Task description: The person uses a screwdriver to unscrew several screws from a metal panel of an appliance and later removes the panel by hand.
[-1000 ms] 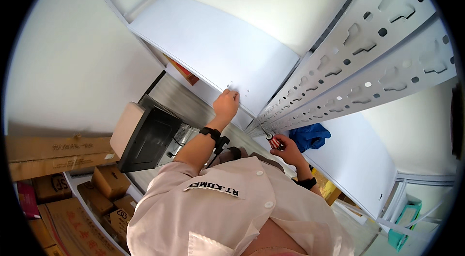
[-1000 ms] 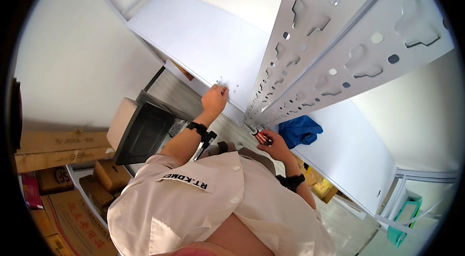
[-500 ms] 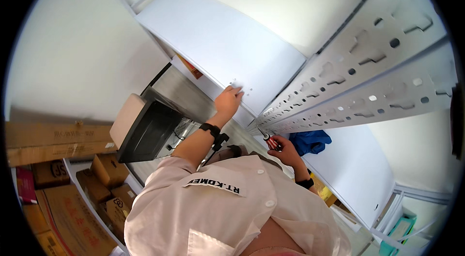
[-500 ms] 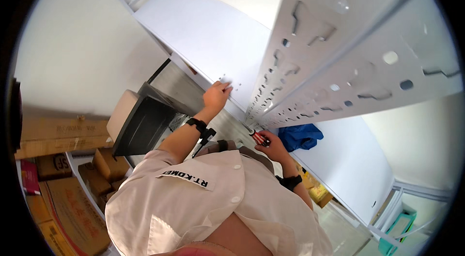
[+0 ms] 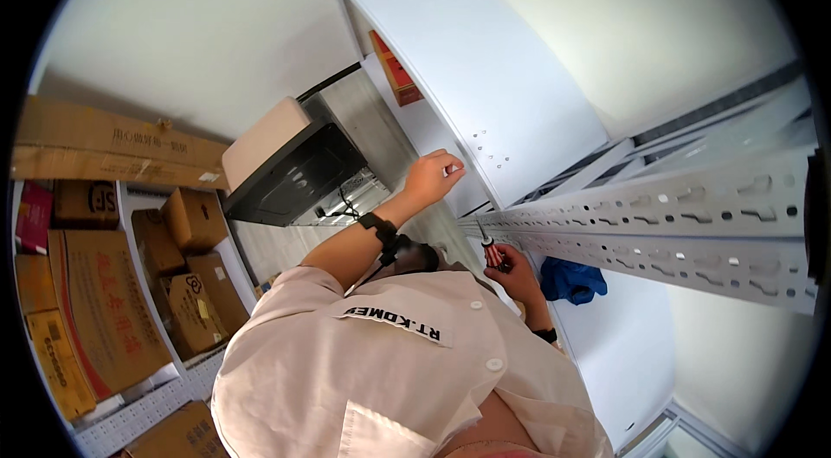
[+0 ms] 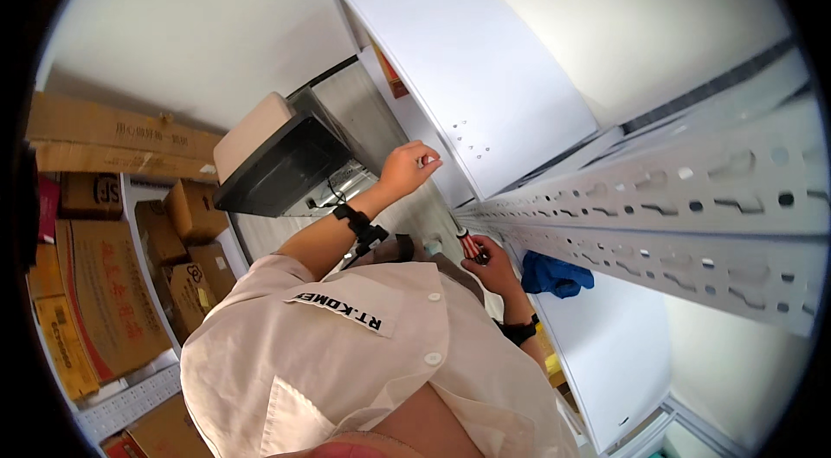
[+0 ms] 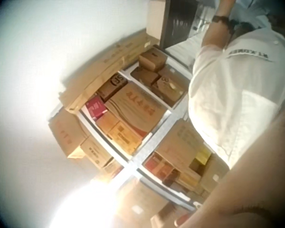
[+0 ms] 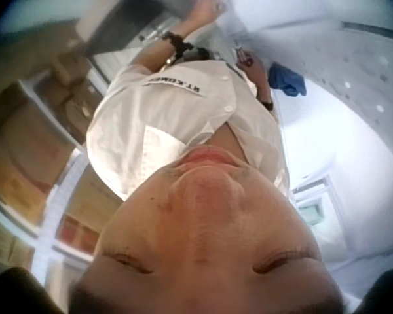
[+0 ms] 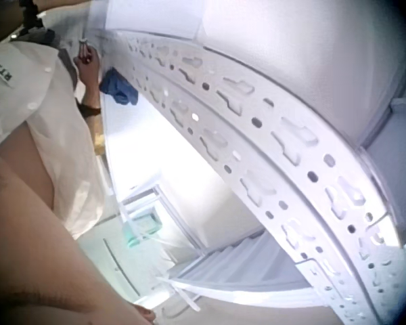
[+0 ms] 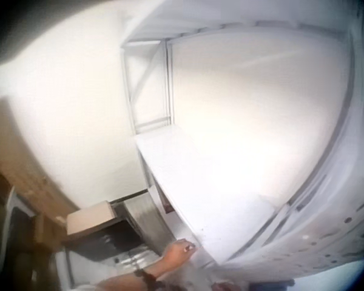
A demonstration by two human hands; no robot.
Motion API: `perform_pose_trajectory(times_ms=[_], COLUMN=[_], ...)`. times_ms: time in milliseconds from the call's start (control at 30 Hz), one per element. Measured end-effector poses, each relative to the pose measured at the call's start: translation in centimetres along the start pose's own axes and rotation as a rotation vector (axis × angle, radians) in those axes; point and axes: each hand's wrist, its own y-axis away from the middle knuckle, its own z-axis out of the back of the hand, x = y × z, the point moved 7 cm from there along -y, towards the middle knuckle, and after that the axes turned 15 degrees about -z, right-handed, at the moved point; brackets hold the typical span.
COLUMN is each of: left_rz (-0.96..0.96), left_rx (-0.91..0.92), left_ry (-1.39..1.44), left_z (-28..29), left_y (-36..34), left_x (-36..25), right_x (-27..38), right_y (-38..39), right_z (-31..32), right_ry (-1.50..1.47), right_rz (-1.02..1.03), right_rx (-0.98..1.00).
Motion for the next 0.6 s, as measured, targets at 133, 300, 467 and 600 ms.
perform_pose_trajectory(times_ms=[133, 300, 467, 600], left_rz=[0.193, 0.287, 0.388, 0.448], left_rx=[-0.077, -0.227, -0.308, -0.299], left_ry=[-0.086, -0.108, -0.071, 0.155], left_z=[4.3, 10.7, 17.8, 21.5], left_y=[3.2, 8.5, 13.2, 16.4], left_x=[2.1, 5.2, 6.9, 8.5], right_x=[0.9, 3.4, 9.4, 14.8], right_y=[-1.9, -4.0, -4.9, -5.1], right_z=[-2.2, -6.8, -13.2, -20.6], right_ry=[0.035, 0.031, 0.169, 0.236], right_rz=[0.028, 0.011, 0.033, 0.091], right_rx=[0.062, 0.183, 0.224, 0.354])
